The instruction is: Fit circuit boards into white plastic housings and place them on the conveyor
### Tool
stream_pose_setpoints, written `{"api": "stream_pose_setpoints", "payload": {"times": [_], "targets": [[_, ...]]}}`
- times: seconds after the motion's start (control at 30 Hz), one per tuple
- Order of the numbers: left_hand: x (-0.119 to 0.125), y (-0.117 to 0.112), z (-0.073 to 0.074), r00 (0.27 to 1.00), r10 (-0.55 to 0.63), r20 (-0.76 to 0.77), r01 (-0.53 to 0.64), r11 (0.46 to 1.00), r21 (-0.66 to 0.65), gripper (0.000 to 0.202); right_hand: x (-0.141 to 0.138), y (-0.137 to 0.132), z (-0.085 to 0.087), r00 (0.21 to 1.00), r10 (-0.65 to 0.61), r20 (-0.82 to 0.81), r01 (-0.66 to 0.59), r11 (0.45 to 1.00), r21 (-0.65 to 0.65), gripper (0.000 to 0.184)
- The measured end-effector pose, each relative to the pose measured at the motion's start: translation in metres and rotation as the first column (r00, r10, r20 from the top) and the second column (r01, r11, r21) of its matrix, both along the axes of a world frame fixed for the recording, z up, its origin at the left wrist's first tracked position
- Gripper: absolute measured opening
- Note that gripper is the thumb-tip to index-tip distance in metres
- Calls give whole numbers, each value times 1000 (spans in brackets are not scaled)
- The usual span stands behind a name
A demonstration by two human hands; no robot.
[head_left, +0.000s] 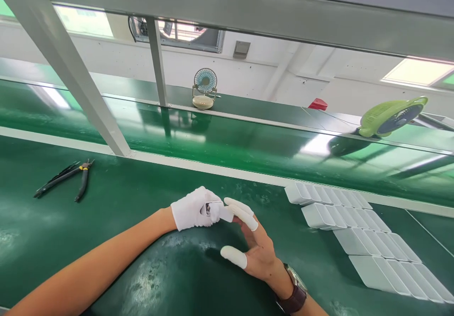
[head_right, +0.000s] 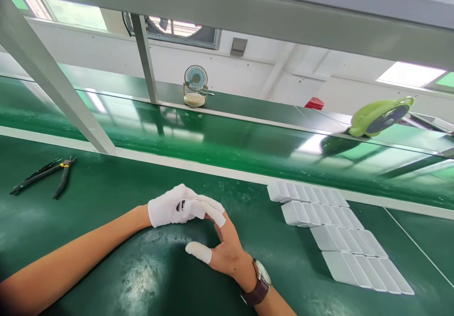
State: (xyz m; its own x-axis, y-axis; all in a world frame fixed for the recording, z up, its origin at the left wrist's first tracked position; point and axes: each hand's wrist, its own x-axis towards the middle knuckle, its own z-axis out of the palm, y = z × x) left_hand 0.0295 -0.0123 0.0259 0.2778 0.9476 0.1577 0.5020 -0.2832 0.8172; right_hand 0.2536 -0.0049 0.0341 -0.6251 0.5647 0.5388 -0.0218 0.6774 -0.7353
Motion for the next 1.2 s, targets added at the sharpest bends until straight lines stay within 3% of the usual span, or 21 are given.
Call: {"api": "stream_pose_setpoints", "payload": {"times": [0.07, 0.17, 0.27, 0.33, 0.47, 0.63, 0.77, 0.97, 1.2], "targets": [[-2, -4, -4, 998, 51, 42, -50, 998, -32, 20, 0, 1, 0, 997, -76, 9, 75, 997, 34, 55], [-4, -9, -9, 979, 143, 145, -124, 983, -131, 40, -2, 6, -4, 959, -275, 67, 259, 949, 182, 49], [-5, -10, -8, 953, 160, 256, -98, 966, -238, 71, -6, 11, -9, 946, -298, 128, 250, 922, 295, 47], [-7, -9, -4, 939, 189, 287, -108, 955, -276, 79, -8, 13, -12, 948, -263, 178, 197, 926, 321, 48], [-13, -6, 0, 877, 228, 423, -89, 943, -322, 52, -11, 16, -17, 952, -217, 217, 122, 916, 381, 50], [-19, -2, -4, 820, 250, 515, -56, 930, -363, 40, -11, 17, -21, 945, -224, 237, 109, 902, 419, 50], [-23, 1, -7, 824, 202, 529, -16, 942, -334, 35, -14, 14, -21, 944, -227, 239, 120, 912, 391, 55], [-22, 1, -5, 832, 237, 501, -43, 929, -369, 38, -21, 13, -19, 928, -197, 315, 104, 952, 289, 55], [-19, 1, -3, 866, 277, 417, -102, 913, -395, 36, -24, 17, -22, 965, -171, 200, 113, 956, 271, 51]]}}
